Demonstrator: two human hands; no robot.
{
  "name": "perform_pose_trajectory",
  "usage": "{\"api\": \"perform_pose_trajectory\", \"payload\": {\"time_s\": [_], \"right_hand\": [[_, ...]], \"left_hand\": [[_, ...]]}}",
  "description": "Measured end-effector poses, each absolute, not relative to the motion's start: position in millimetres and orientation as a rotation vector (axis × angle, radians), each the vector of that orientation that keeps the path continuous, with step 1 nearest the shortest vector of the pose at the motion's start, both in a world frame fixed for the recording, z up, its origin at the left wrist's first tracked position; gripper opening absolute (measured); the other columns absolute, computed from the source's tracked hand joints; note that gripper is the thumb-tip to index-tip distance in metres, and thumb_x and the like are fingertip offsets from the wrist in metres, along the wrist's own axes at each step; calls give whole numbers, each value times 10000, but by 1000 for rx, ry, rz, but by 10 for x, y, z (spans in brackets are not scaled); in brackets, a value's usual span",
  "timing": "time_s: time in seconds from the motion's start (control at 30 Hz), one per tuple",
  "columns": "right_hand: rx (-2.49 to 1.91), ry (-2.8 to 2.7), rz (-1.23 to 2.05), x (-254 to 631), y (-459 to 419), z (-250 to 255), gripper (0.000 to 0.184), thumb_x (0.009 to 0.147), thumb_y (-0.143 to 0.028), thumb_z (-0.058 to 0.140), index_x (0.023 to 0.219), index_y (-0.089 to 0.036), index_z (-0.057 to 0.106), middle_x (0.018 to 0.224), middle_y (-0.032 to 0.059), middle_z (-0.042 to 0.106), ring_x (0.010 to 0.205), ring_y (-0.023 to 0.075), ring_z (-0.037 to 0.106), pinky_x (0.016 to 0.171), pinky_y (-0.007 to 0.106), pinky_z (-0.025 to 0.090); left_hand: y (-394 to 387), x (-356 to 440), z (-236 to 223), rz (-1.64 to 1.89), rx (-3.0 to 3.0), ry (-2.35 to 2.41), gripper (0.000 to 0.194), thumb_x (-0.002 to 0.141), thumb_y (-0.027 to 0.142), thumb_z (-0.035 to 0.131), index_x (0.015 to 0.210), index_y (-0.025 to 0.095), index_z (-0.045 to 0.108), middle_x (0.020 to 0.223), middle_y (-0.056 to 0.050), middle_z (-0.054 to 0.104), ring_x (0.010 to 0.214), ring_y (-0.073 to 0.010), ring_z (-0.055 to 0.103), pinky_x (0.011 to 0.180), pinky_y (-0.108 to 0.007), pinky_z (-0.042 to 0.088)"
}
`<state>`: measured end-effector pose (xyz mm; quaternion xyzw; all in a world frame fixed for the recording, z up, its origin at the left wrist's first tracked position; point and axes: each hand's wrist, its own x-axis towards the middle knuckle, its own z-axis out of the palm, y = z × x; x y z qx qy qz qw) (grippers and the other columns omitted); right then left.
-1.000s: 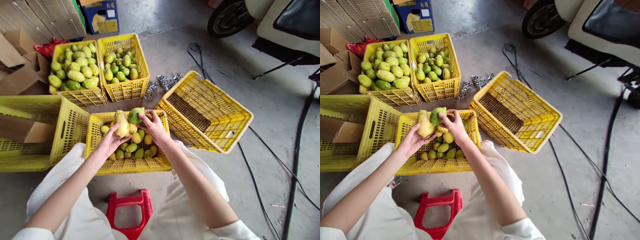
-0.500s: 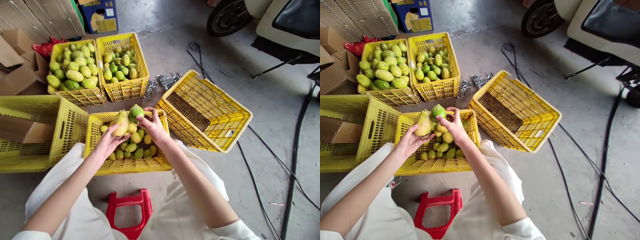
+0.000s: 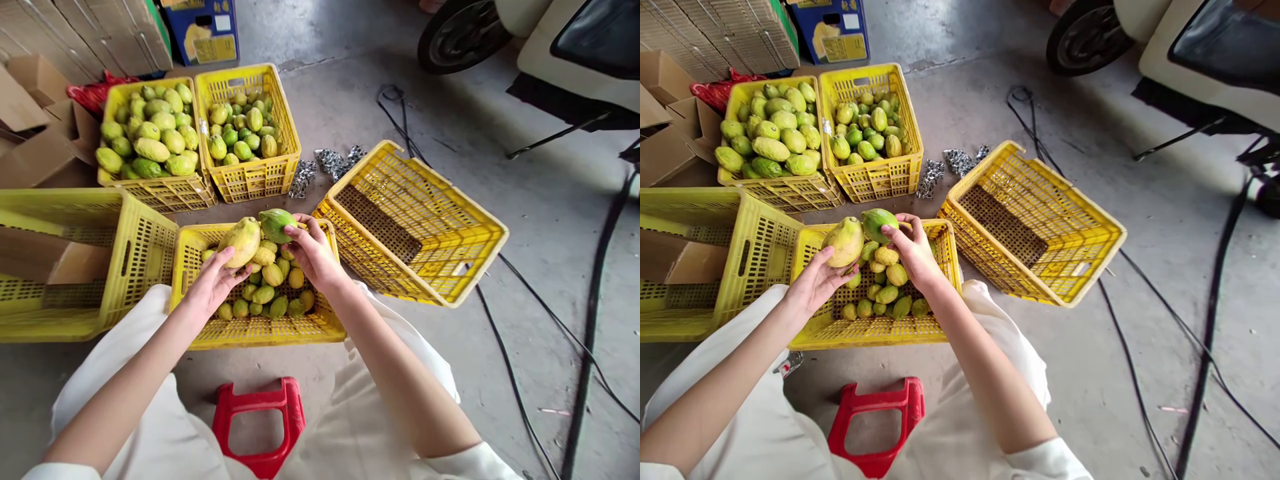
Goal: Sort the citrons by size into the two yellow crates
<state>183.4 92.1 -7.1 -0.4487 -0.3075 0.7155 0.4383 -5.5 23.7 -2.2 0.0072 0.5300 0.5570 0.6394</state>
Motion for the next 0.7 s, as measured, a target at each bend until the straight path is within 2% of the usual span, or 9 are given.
{"api": "perform_pose_trajectory", "payload": {"time_s": [0.13,0.27,0.43,0.63,0.7], "right_hand": [[-1093,-771,1764,1860,950,-76,563,627,-554,953,1006,-294,627,979,-38,709,948,177,684,793,294,578],[-1088,-873,1756,1887,954,-62,550,700,-631,895,1087,-292,701,1076,10,766,1059,227,707,866,343,587],[-1102,-850,1776,1877,936,-84,634,638,-660,948,1068,-275,686,1063,18,778,1045,219,724,899,344,592],[-1116,-912,1788,1860,931,-83,685,642,-802,898,1015,-250,735,1034,32,785,1064,246,747,902,360,625],[-1106,-938,1787,1857,933,-66,688,652,-826,879,1001,-246,760,1045,41,796,1089,260,753,913,371,638]], "left_hand": [[232,-73,-15,1262,27,1209,257,751,149,850,972,156,719,1053,-104,817,903,-226,766,846,-395,686],[210,-76,-31,1239,78,1219,323,730,180,865,1022,159,731,1060,-110,823,1014,-266,773,909,-426,682],[194,-67,-46,1236,71,1185,338,750,234,875,1049,161,737,1116,-119,833,1112,-292,776,1010,-473,665],[212,-47,-32,1284,21,1172,335,818,227,831,1130,163,726,1043,-95,841,1002,-247,805,964,-392,685],[213,-40,-26,1288,3,1178,363,826,224,833,1168,170,721,1012,-85,838,1008,-259,810,942,-379,691]]}}
